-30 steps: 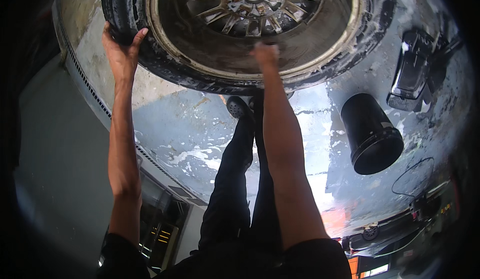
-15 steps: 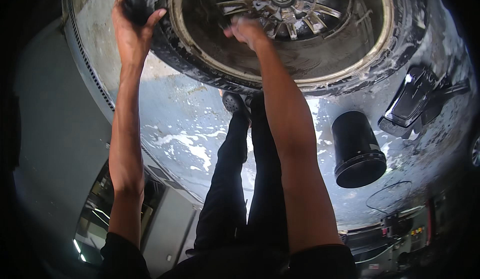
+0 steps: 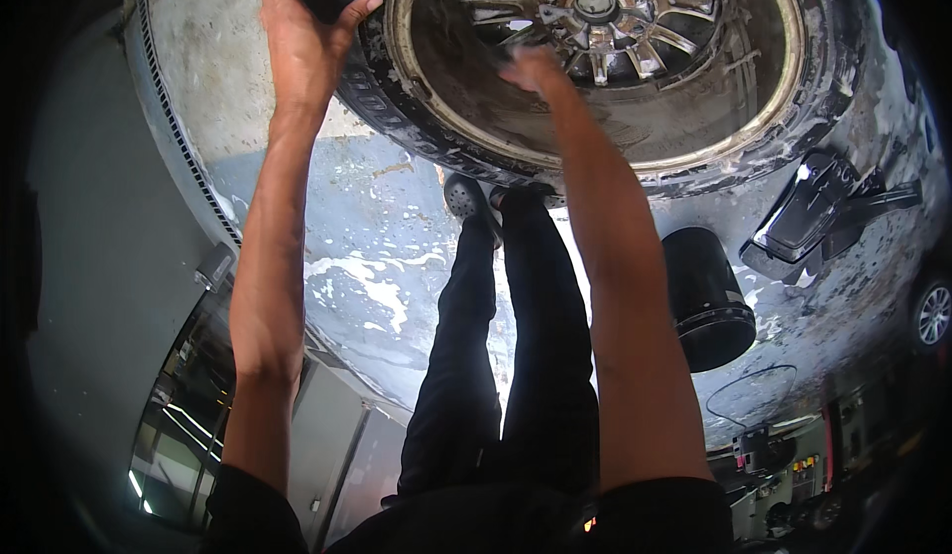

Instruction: The person scrubs a car wheel with a brush and applies a purple cleaning solution from a bottle. They repeatedly scrub the rim and tire, focusing on the spokes and center hub, then wipe the surface with a cloth.

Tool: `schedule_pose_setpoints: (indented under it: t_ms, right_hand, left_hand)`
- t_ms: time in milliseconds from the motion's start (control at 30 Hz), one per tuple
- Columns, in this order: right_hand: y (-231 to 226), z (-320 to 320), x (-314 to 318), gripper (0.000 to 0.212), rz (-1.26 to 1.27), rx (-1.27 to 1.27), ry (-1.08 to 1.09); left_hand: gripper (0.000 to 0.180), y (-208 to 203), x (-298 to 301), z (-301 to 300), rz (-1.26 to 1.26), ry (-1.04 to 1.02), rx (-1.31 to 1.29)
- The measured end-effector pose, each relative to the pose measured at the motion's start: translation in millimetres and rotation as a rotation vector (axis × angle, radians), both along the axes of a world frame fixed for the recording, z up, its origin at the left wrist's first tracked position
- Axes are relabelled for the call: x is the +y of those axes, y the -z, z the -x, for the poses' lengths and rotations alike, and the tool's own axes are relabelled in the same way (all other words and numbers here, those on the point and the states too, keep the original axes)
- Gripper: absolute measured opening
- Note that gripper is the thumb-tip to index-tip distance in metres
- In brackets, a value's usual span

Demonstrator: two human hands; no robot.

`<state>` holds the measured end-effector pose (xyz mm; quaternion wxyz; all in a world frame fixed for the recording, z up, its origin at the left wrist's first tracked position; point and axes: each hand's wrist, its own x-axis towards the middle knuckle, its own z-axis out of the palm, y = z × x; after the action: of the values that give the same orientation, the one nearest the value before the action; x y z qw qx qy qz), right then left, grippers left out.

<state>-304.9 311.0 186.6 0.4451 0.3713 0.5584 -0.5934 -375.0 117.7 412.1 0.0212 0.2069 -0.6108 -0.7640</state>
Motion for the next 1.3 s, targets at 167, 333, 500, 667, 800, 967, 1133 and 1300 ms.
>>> schedule_pose_setpoints:
  t_ms: [167,333,500,667,800,967,1133,1300]
  right_hand:
    - [60,12,14,0.044,0.452,0.384,-0.384]
    - [40,-13,16,0.033,0.266,0.188,-0.085]
    - [16,15,16,0.03,0.826,0.222,-0.034]
    - [2,-3,26,0.032,0.315,0.253,-0.467]
    - [-21,-7,1,0.029,0.156,0.014,0.142]
    - [6,-23,-7,0.033,0.293,0.401,0.059]
    - [-13,-2,-12,0.031,0.27,0.367,0.034]
    - [-21,-6,-14,0.031,0.009,-0.036,0.32]
  left_hand:
    - [0.072,8,-1,-1,0.679,0.254,0.16]
    - [0.09,-31,31,-5,0.559,0.116,0.015]
    - [0.098,13,-9,-12,0.586,0.239,0.148]
    - [0.103,5,-1,-6,0.951,0.294,0.137]
    - [0.102,14,-7,-10,0.933,0.281,0.119]
    - [0.098,-7,-6,-5,1.447,0.409,0.295]
    - [0.1,6,-19,-6,1.465,0.391,0.3]
    - [0.098,6,-19,-8,1.411,0.42,0.278]
